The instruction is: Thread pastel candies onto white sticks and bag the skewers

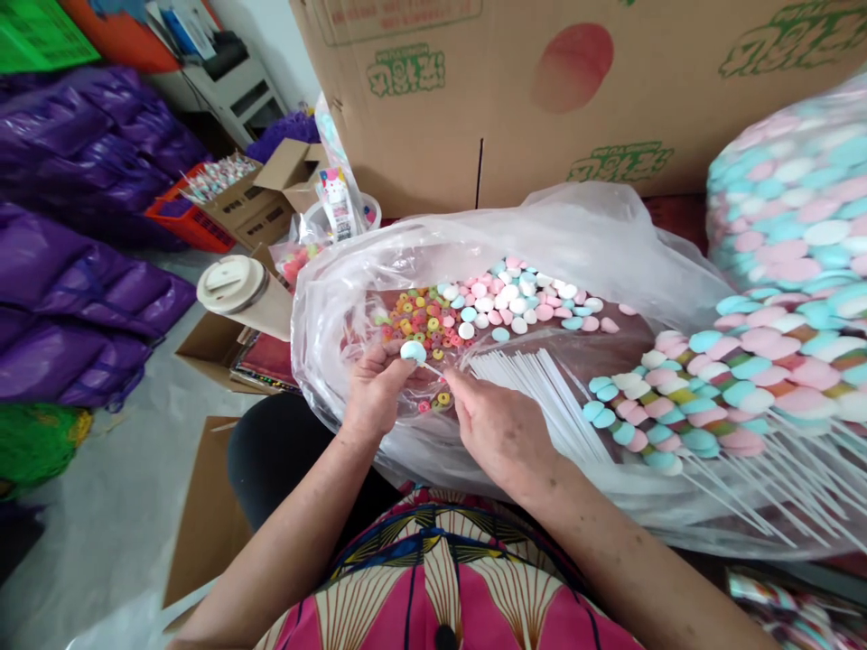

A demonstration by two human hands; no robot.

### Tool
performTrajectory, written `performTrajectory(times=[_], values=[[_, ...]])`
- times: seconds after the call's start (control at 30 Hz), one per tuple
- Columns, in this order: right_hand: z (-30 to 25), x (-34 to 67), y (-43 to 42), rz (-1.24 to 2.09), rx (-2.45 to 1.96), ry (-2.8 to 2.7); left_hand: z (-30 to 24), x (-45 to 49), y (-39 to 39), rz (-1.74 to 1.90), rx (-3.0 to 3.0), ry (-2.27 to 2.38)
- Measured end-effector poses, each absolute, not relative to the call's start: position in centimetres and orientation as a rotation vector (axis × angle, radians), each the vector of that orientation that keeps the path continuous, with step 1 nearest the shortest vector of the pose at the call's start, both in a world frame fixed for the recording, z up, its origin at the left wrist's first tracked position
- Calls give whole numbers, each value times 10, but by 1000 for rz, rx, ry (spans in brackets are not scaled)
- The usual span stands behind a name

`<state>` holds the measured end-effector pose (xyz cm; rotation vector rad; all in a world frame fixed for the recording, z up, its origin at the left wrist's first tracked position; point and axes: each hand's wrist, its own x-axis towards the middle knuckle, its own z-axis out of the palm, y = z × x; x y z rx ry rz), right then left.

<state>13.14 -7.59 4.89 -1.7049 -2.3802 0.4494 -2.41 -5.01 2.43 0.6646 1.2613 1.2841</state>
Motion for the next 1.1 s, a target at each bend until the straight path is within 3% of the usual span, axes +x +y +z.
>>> performTrajectory(times=[0.57, 0.83, 1.1], values=[[68, 106, -76, 105, -1953, -2662, 5, -18, -58, 1285, 1191, 1515], [38, 118, -73, 537, -1871, -2565, -10, -4, -73, 1139, 1233, 1624], [22, 155, -72, 619, -1814, -2154, 21, -14, -74, 694, 1824, 1739]])
